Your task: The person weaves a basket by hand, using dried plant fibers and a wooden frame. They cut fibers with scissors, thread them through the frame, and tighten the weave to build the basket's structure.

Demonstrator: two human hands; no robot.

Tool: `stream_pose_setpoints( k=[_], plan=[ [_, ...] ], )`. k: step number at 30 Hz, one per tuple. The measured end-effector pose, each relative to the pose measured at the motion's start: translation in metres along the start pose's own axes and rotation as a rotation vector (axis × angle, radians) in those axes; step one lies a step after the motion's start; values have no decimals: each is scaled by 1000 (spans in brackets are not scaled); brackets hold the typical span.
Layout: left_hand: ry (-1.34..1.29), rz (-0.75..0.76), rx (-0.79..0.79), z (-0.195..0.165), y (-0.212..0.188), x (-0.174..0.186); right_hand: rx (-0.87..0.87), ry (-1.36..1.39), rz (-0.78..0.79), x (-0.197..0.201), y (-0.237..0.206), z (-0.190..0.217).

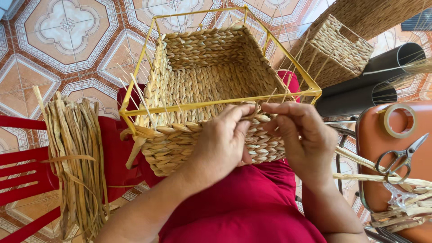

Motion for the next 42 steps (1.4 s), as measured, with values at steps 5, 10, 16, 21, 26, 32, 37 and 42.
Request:
stream_pose_setpoints(
  k=[5,10,16,21,26,32,37,42],
  plan=[
    [-411,144,315,7,7,-3,23,-22,-33,-11,-5,-14],
    [-233,125,207,3,8,-1,69,-294,0,-12,3,-5],
    [-184,113,162,3,5,-2,-27,-63,-73,-19,8,-9],
    [-177,89,120,-1,1,-2,-57,-25,-133,-29,2,-13],
    [-186,121,191,-1,-2,-2,-40,-170,-107,-27,-4,-14],
    [-184,89,193,2,-4,-4,29,244,-185,-34,-7,-34],
    [2,-76,-110,-3,-4,-3,117,150,-235,-36,-21,-32],
    [3,-14,-88,1,-5,-2,163,-250,-110,-17,-27,-11]
  ],
)
Point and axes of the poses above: each hand's wrist, its own y-axis towards the middle knuckle, its own x-axis out of the back of the hand, z = x × y, the point moved 4 cm from there along y, towards the middle knuckle, and after that the axes turned 9 degrees about z, right-handed, at the moved point
